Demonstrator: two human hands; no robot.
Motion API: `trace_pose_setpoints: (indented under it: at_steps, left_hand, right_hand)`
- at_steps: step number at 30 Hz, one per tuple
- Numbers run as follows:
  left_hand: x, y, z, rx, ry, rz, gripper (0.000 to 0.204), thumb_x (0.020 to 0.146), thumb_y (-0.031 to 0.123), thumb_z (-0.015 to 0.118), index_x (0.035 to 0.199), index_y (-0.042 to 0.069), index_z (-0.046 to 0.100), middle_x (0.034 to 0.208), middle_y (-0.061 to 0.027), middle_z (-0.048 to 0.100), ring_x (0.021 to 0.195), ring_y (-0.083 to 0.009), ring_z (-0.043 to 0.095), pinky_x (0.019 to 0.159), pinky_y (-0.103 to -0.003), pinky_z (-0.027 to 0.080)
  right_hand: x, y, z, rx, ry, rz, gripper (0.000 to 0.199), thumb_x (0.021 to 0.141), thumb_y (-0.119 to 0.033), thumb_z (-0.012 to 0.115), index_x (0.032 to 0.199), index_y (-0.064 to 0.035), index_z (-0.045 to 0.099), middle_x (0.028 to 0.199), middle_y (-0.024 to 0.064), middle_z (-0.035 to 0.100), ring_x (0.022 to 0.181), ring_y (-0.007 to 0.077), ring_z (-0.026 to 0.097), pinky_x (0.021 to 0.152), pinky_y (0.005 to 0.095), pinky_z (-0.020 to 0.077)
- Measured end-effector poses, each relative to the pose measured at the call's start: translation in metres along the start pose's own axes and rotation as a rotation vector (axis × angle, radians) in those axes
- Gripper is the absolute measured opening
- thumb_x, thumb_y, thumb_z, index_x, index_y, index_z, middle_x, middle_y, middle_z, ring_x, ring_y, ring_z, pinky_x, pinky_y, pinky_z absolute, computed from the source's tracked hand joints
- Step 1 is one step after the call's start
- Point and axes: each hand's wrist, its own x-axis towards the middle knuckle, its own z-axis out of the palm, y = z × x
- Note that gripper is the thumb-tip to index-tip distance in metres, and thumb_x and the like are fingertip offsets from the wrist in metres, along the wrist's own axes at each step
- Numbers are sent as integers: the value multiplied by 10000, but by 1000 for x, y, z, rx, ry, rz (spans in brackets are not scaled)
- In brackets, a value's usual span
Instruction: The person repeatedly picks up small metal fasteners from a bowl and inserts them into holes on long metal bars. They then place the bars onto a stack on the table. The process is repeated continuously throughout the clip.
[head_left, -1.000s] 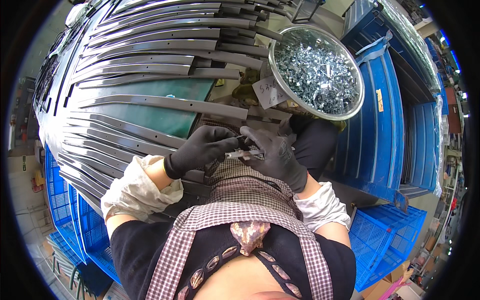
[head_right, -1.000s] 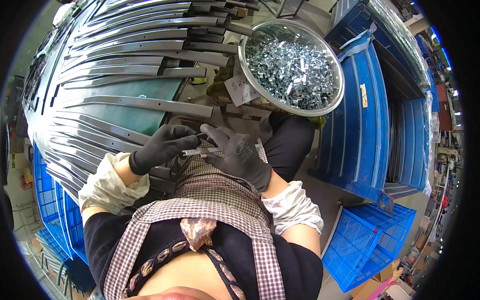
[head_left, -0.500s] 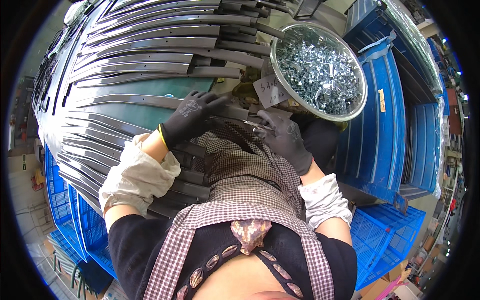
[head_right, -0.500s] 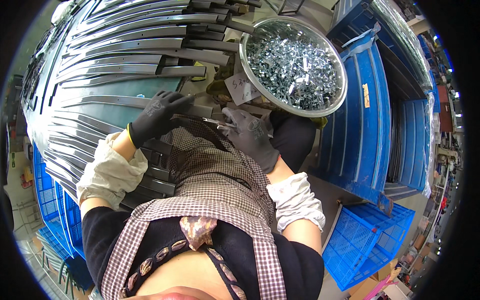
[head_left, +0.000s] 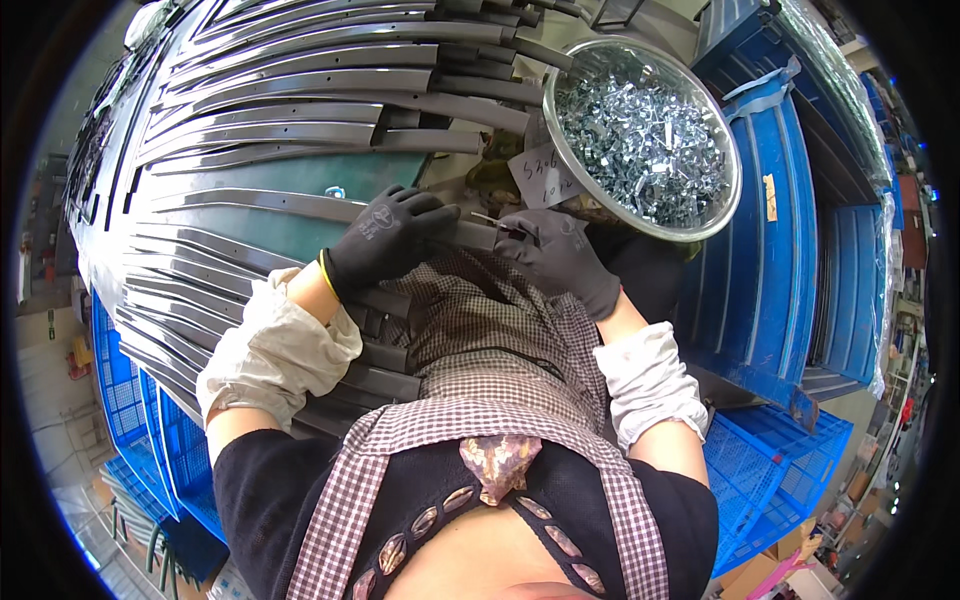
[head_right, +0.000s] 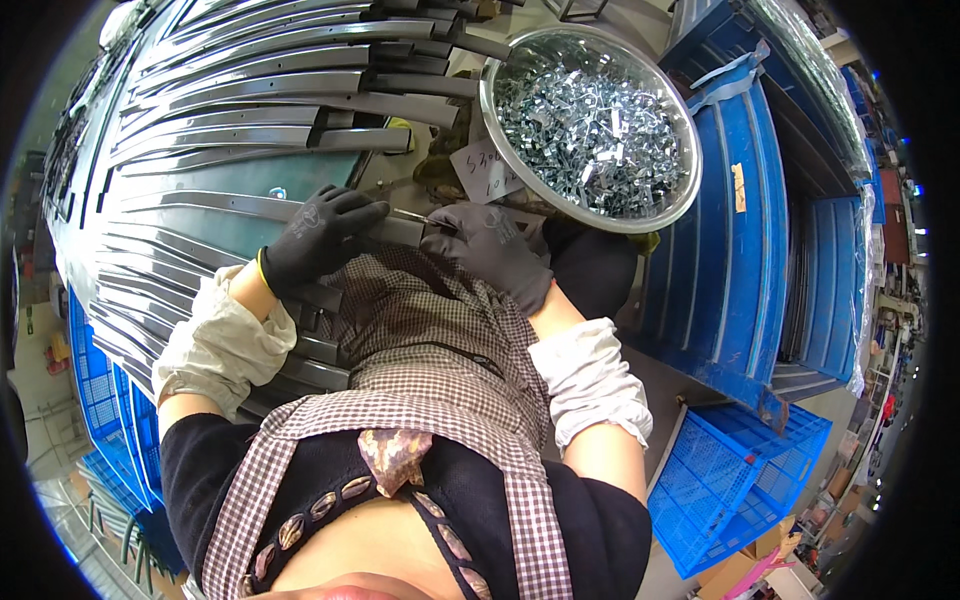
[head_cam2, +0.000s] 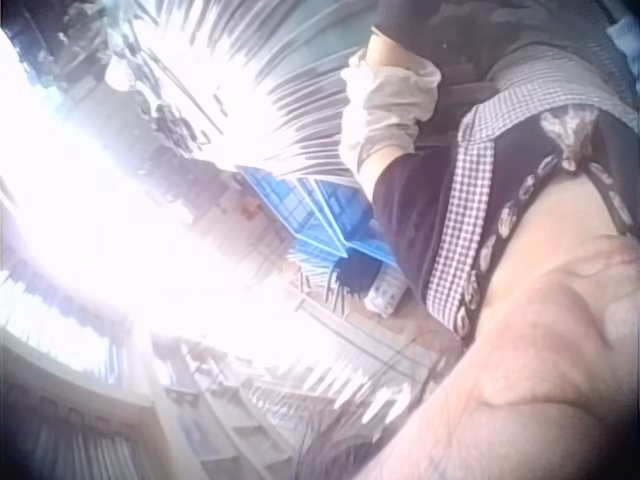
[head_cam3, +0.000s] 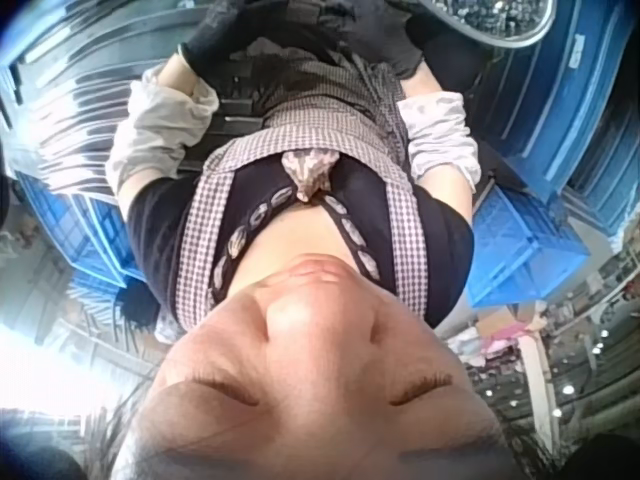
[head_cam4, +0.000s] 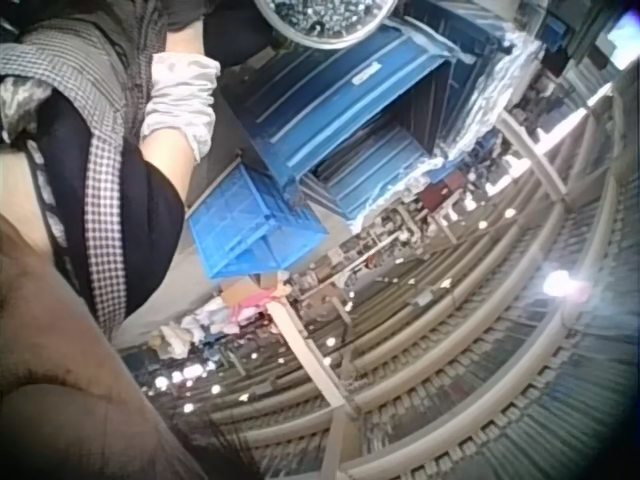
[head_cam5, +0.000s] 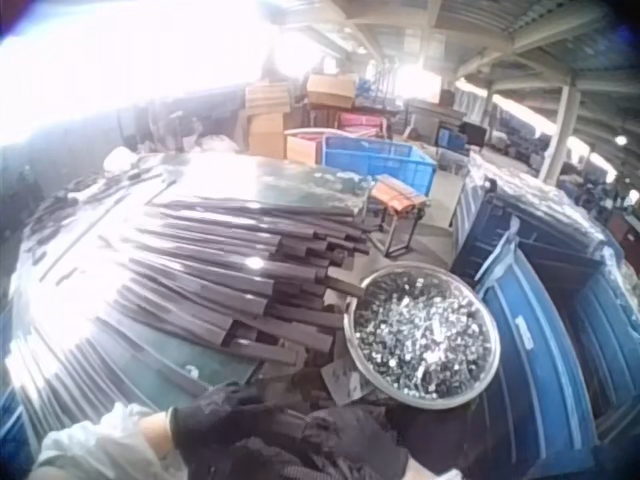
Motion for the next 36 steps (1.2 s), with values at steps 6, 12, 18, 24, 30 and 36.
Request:
trace_pose_setpoints:
  at_steps: [6, 12, 18, 24, 30, 36]
  left_hand:
    - [1, -5, 5, 112, 60, 76, 470, 773, 162, 770, 1214, 72, 636, 1035, -105, 659, 979, -321, 649, 839, -427, 521]
    - [-2, -7, 6, 125, -10, 81, 543, 763, 160, 777, 1268, 39, 616, 1054, -123, 665, 964, -337, 650, 855, -442, 522]
    - [-1, -8, 6, 136, -28, 104, 518, 769, 153, 760, 1247, 15, 612, 1025, -133, 663, 934, -337, 654, 799, -437, 533]
    - [4, -2, 2, 89, -48, 153, 539, 787, 137, 737, 1303, 58, 603, 941, -126, 627, 851, -331, 642, 708, -434, 526]
    - [-2, 1, 5, 173, -76, 220, 594, 828, 153, 717, 1400, 130, 559, 939, -119, 602, 811, -314, 626, 675, -427, 518]
    - [-27, 41, -48, 90, -256, 113, 547, 836, 190, 710, 1352, 81, 569, 951, -129, 624, 713, -322, 648, 611, -434, 521]
  right_hand:
    - [-45, 19, -6, -78, 20, 31, 237, 979, -244, 629, 1013, -23, 708, 873, 178, 694, 786, 362, 671, 686, 408, 518]
    - [-43, 22, -1, -109, -34, -36, 230, 971, -248, 616, 972, -35, 704, 860, 176, 695, 785, 370, 672, 671, 421, 522]
    - [-24, -7, 3, -499, -20, -127, 141, 907, -173, 660, 967, -50, 694, 858, 141, 715, 765, 346, 698, 645, 409, 558]
    - [-36, -6, -10, -509, -62, -122, 158, 904, -198, 657, 992, -71, 689, 854, 135, 711, 759, 350, 692, 657, 425, 557]
    - [-53, 10, -61, -458, 182, 27, 208, 932, -286, 646, 955, -90, 710, 855, 130, 713, 780, 328, 693, 695, 424, 536]
    - [-27, 28, -108, -522, 259, 301, 285, 899, -290, 689, 936, -8, 702, 843, 184, 696, 778, 350, 681, 696, 417, 513]
